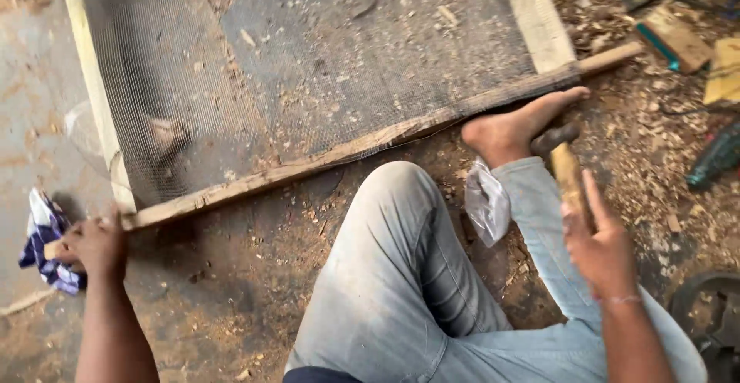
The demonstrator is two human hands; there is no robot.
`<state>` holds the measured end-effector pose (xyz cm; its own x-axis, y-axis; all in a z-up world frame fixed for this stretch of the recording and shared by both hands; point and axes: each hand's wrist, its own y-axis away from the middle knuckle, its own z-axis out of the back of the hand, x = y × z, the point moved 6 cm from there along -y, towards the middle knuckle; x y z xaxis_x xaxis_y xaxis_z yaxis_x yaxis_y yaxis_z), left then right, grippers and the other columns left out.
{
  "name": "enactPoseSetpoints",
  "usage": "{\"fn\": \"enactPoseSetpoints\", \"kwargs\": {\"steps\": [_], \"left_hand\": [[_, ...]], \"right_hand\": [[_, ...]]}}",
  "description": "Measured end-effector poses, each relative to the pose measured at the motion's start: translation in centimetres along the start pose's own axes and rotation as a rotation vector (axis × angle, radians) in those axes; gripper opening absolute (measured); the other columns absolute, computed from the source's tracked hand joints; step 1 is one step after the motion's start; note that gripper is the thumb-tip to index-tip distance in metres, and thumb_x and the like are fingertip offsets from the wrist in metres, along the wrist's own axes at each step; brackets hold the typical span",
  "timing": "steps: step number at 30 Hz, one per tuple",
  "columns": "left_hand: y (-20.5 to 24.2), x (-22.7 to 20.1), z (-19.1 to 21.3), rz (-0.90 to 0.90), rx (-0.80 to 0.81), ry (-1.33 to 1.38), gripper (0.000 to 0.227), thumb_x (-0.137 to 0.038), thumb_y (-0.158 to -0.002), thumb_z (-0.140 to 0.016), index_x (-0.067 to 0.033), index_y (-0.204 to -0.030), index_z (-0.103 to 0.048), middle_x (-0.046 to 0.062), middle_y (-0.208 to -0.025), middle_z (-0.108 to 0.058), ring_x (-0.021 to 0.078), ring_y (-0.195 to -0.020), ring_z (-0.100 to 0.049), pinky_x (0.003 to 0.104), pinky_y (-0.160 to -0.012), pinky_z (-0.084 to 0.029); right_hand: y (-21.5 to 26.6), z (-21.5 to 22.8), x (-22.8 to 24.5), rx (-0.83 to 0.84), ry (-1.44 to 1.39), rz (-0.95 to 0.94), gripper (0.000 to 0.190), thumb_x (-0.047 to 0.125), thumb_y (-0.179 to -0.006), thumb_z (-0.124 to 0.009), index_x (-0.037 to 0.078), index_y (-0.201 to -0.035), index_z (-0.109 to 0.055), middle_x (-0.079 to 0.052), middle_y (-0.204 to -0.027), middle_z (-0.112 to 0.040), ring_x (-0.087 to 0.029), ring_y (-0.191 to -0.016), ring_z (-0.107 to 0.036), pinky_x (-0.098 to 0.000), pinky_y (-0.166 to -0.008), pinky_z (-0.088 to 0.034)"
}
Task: Attaching wire mesh to a wooden frame using nails and a hammer.
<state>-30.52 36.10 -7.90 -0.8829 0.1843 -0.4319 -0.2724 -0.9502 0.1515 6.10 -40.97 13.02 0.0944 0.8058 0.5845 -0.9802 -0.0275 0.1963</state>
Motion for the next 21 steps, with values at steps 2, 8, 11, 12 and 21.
{"fn": "enactPoseSetpoints", "kwargs": {"steps": [2, 8, 11, 12, 21], "left_hand": [[-1.1, 1.3, -1.2, -0.115, 0.041, -0.041, 0.083, -0.071, -0.102, -0.045, 0.003, -0.138, -0.053, 0.033, -0.154, -0.031, 0.0498, -0.147, -0.025, 0.059, -0.122, -0.014], [-3.2, 2.4, -5.5, -0.41, -0.038, -0.202, 0.073, -0.057, -0.121, -0.034, 0.0042, -0.113, -0.073, 0.028, -0.126, -0.066, 0.0435, -0.133, -0.049, 0.053, -0.124, -0.026], [-2.4, 1.9, -5.7, -0.401, -0.155, -0.261, 0.073, -0.055, -0.122, -0.036, 0.0059, -0.109, -0.074, 0.028, -0.123, -0.066, 0.0464, -0.123, -0.05, 0.053, -0.11, -0.029], [-2.4, 1.8, -6.1, -0.378, -0.196, -0.271, 0.073, -0.054, -0.122, -0.037, 0.0063, -0.108, -0.075, 0.029, -0.121, -0.066, 0.0479, -0.118, -0.05, 0.053, -0.102, -0.03], [6.8, 1.3, -6.2, -0.342, -0.143, -0.165, 0.067, -0.042, -0.123, -0.035, 0.0044, -0.09, -0.071, 0.022, -0.099, -0.066, 0.0364, -0.111, -0.048, 0.051, -0.107, -0.032]], "right_hand": [[0.0, 1.4, 0.5, -0.019, -0.155, -0.064, 0.068, 0.025, -0.102, -0.065, 0.031, -0.166, -0.04, -0.011, -0.086, -0.066, -0.017, -0.068, -0.058, -0.0353, -0.058, -0.049], [-3.3, 4.7, -5.6, -0.082, -0.273, -0.033, 0.072, 0.027, -0.103, -0.066, 0.034, -0.17, -0.04, -0.009, -0.093, -0.062, -0.017, -0.073, -0.055, -0.0339, -0.059, -0.046], [-6.2, 6.0, -7.6, -0.076, 0.119, 0.046, 0.075, 0.034, -0.1, -0.07, 0.034, -0.169, -0.039, -0.02, -0.115, -0.066, -0.031, -0.097, -0.063, -0.0445, -0.078, -0.05], [-7.1, 6.3, -7.9, -0.041, 0.345, 0.042, 0.077, 0.038, -0.097, -0.071, 0.035, -0.166, -0.039, -0.024, -0.125, -0.068, -0.038, -0.108, -0.067, -0.0494, -0.088, -0.052], [-10.5, 2.4, -14.6, 0.077, 0.706, -0.186, 0.071, 0.031, -0.091, -0.069, 0.036, -0.158, -0.047, -0.02, -0.124, -0.072, -0.041, -0.111, -0.069, -0.0541, -0.093, -0.055]]}}
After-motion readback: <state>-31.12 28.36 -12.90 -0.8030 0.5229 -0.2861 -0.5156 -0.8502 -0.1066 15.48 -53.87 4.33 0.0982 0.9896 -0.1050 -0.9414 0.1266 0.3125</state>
